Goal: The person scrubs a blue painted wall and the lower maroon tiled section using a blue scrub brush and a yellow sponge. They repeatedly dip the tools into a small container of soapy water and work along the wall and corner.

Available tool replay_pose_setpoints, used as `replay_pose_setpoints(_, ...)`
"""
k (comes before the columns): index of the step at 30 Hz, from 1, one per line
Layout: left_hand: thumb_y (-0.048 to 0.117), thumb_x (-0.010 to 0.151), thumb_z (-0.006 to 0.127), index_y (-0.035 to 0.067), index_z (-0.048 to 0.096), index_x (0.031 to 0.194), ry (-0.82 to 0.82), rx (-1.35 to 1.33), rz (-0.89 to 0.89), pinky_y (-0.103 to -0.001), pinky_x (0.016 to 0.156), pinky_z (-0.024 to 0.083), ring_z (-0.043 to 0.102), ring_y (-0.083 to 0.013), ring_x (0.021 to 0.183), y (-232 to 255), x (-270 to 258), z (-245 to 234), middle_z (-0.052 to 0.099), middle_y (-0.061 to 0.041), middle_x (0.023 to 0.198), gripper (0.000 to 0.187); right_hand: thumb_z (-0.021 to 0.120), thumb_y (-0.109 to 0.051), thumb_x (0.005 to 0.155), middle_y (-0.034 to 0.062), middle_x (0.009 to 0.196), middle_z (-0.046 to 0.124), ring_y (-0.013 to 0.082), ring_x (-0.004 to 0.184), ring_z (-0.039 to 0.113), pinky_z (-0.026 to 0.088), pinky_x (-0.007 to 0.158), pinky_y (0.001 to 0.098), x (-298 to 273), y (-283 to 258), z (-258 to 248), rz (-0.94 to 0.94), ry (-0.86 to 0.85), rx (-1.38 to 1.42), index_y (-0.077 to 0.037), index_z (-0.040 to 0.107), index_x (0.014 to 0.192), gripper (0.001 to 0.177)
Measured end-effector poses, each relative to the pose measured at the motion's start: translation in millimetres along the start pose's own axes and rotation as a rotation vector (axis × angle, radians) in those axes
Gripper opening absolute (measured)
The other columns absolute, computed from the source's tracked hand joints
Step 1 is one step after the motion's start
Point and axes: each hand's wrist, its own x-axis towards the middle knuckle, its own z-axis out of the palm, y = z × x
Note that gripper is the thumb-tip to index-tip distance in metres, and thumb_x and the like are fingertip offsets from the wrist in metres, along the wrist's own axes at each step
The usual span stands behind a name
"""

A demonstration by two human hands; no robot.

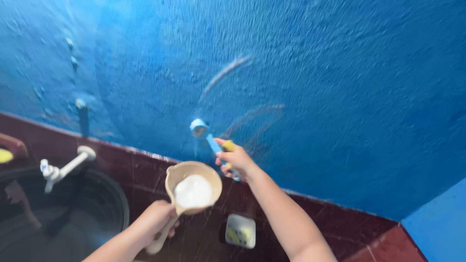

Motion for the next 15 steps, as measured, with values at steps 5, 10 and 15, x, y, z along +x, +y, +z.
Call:
replay_pose_setpoints(5, 0.017, 0.082, 0.057, 0.001, 0.063, 0.098, 0.025, 0.036, -0.004, -0.039, 0.049, 0.04, 0.064, -0.0244, 0.058, 7.9, -2.7, -21.5, 0.068, -0.013, 0.081, 0.023, 0.056, -0.011, 0.098, 0.0108, 0.077, 0.061, 0.0175, 0.047, 0.056, 0.047, 0.037, 0.0334, -23.4, -122.9, -56.4, -0.617, 0.143, 0.243, -0.019, 0.042, 0.155, 0.059)
replay_pose_setpoints(10, 0.018, 0.084, 0.056, -0.001, 0.067, 0.101, 0.003, 0.036, 0.001, -0.037, 0.05, 0.039, 0.064, -0.0238, 0.06, 21.6, -2.6, -28.7, 0.068, -0.013, 0.081, 0.027, 0.056, -0.021, 0.107, 0.0112, 0.089, 0.058, 0.0122, 0.054, 0.055, 0.045, 0.041, 0.0261, 18.0, -188.6, -21.6, -0.648, 0.132, 0.465, -0.024, 0.042, 0.159, 0.054)
replay_pose_setpoints(15, 0.017, 0.085, 0.055, 0.0, 0.062, 0.104, 0.019, 0.023, -0.002, -0.038, 0.052, 0.039, 0.063, -0.0233, 0.06, 30.3, -11.3, -31.8, 0.067, -0.013, 0.083, 0.027, 0.056, -0.013, 0.098, 0.0129, 0.075, 0.065, 0.0177, 0.046, 0.057, 0.044, 0.036, 0.0334, 60.6, -75.5, 68.0, -0.266, 0.022, 0.06, -0.034, 0.042, 0.15, 0.057)
